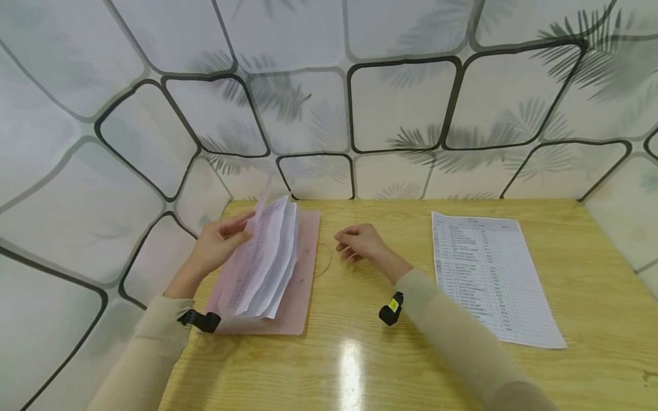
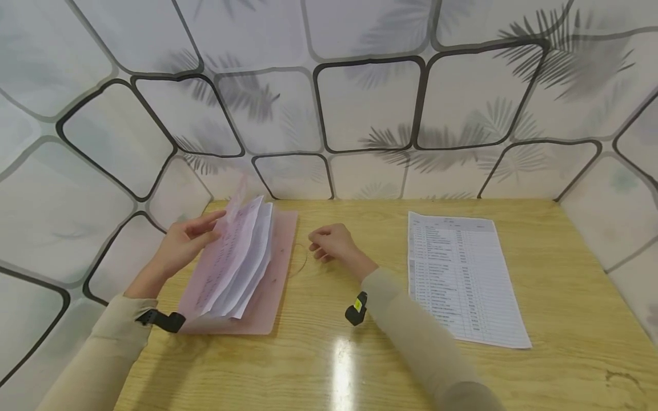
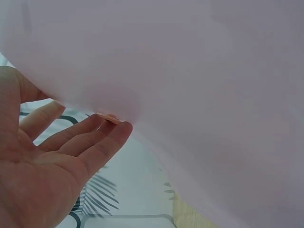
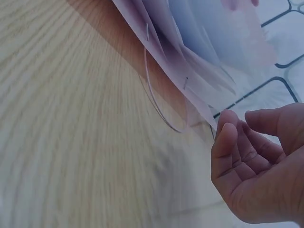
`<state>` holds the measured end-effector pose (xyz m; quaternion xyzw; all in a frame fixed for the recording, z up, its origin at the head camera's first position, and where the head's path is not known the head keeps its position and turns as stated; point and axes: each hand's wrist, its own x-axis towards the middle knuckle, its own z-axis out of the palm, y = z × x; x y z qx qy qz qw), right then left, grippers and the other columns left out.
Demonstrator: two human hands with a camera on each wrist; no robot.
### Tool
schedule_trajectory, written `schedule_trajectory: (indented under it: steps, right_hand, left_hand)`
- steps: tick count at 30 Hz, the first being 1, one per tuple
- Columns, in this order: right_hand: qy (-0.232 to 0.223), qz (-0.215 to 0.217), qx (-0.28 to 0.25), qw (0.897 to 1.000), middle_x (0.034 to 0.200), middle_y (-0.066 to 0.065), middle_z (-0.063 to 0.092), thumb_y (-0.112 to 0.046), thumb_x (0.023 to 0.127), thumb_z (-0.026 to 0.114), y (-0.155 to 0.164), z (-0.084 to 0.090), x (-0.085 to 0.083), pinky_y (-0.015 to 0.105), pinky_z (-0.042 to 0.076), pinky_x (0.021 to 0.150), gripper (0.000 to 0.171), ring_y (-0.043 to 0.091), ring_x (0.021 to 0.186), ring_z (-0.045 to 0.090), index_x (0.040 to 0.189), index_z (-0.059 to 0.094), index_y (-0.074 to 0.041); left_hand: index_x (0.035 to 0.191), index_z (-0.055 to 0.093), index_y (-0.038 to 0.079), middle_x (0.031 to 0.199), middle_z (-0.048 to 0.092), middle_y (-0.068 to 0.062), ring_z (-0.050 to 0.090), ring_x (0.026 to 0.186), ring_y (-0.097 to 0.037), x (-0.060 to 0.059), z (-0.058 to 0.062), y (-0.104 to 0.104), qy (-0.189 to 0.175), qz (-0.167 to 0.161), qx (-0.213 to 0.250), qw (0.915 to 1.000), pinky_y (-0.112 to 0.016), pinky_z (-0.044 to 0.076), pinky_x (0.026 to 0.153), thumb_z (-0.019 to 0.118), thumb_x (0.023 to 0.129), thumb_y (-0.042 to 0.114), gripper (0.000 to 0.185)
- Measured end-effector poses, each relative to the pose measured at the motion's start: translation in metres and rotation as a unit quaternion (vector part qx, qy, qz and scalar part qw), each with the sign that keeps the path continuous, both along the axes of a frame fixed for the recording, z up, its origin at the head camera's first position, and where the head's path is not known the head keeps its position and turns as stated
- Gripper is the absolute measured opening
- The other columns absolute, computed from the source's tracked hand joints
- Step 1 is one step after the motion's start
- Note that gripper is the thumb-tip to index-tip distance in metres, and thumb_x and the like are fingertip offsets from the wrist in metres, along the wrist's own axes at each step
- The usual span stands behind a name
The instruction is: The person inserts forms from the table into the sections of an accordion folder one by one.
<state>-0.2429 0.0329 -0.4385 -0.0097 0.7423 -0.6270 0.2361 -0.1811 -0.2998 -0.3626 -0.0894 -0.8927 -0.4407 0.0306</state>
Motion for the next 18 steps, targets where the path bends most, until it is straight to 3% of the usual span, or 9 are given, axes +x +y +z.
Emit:
schedule_trajectory:
  steps: [9, 18]
  right_hand:
    - [0.039, 0.001, 0.048, 0.998, 0.098, 0.007, 0.077, -0.025, 0.106, 0.064, 0.046, 0.013, -0.001, 0.033, 0.061, 0.071, 0.041, 0.015, 0.077, 0.073, 0.137, 0.066, 0.002]
    - [0.053, -0.021, 0.075, 0.996, 0.106, 0.009, 0.078, -0.027, 0.106, 0.064, 0.094, 0.009, -0.003, 0.030, 0.061, 0.072, 0.047, 0.012, 0.080, 0.074, 0.142, 0.062, 0.003]
  left_hand:
    - [0.149, 0.059, 0.004, 0.144, 0.061, -0.027, 0.062, 0.132, -0.043, 0.001, 0.002, 0.001, -0.005, -0.001, -0.007, 1.0000, -0.007, 0.048, 0.085, 0.064, 0.101, 0.011, 0.049]
    - [0.149, 0.059, 0.003, 0.141, 0.063, -0.028, 0.063, 0.130, -0.043, 0.003, 0.003, 0.003, 0.000, -0.005, 0.000, 1.0000, -0.007, 0.048, 0.085, 0.064, 0.101, 0.009, 0.048]
